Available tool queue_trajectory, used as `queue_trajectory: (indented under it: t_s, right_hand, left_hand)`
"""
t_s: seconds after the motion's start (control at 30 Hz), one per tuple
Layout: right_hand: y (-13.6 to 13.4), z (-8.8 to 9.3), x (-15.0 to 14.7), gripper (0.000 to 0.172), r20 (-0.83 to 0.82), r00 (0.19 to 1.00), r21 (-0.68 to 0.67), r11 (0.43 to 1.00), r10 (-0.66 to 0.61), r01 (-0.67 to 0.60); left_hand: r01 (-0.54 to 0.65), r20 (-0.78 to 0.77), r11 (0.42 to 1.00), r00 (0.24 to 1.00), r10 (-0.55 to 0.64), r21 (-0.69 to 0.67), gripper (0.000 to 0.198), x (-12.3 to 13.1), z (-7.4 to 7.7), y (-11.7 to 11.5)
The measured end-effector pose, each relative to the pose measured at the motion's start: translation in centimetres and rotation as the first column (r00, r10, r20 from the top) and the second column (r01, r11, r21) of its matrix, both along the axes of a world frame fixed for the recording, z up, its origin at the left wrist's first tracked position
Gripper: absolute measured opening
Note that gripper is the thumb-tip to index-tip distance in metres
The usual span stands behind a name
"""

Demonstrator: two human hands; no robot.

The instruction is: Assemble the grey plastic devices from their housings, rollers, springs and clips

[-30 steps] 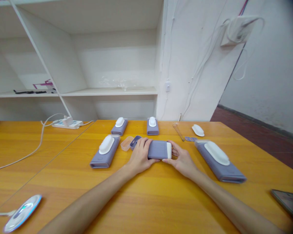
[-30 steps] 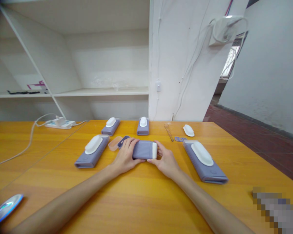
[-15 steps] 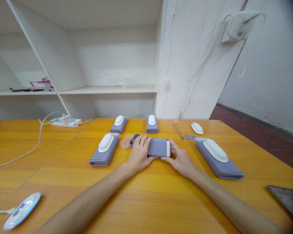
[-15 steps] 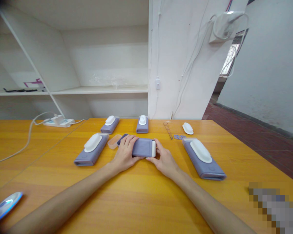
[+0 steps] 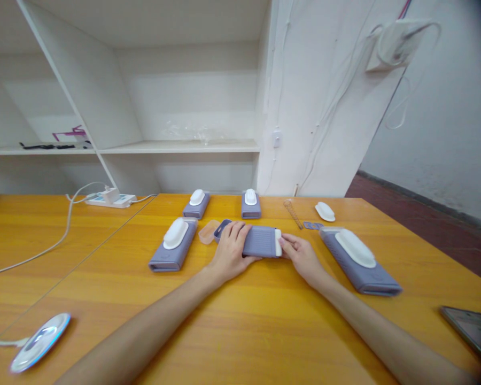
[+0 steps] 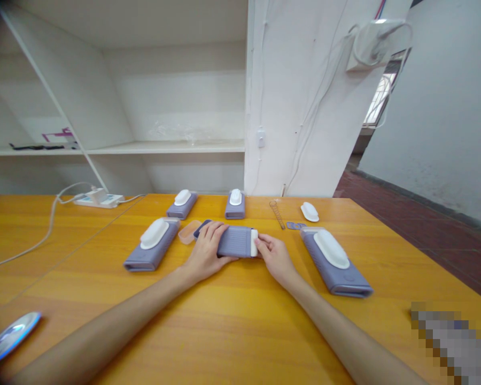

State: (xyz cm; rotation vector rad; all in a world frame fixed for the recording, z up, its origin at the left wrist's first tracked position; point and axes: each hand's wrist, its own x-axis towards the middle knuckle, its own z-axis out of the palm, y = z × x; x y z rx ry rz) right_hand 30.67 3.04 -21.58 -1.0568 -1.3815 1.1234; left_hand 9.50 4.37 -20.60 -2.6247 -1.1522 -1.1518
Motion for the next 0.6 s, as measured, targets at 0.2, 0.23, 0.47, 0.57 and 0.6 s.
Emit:
queue_trajectory:
  t_s: [0.2,0.23,0.47,0.57,0.6]
  right_hand:
    - [-0.6,0.4,-0.6,0.041,0.011,0.999,0.106,0.994,-0.033,0.032]
    - [-0.8,0.5,-0.7,0.038,0.015,0.999,0.142,0.989,-0.036,0.034]
    - [-1.3,0.5,-0.2,0.042,-0.118,0.935,0.144,0.926,-0.334,0.348]
    - [-1.0,0.2,-0.4,0.032,-0.065,0.971,0.121,0.964,-0.229,0.236]
    - [-0.9,0.2,-0.6,0.031,-0.049,0.981,0.123,0.974,-0.187,0.192]
  left_hand:
    - [-0.044,-0.025,0.999,0.999,0.045,0.032,0.067,-0.1,-0.1,0.1]
    - [-0.056,-0.025,0.997,0.998,0.058,0.045,0.066,-0.2,-0.2,0.1]
    - [-0.121,-0.055,0.987,0.990,0.127,0.108,0.070,-0.5,-0.6,0.2]
    - [-0.143,-0.047,0.984,0.988,0.149,0.106,0.070,-0.6,-0.6,0.2]
    - [-0.139,-0.044,0.984,0.989,0.144,0.109,0.070,-0.6,-0.6,0.2]
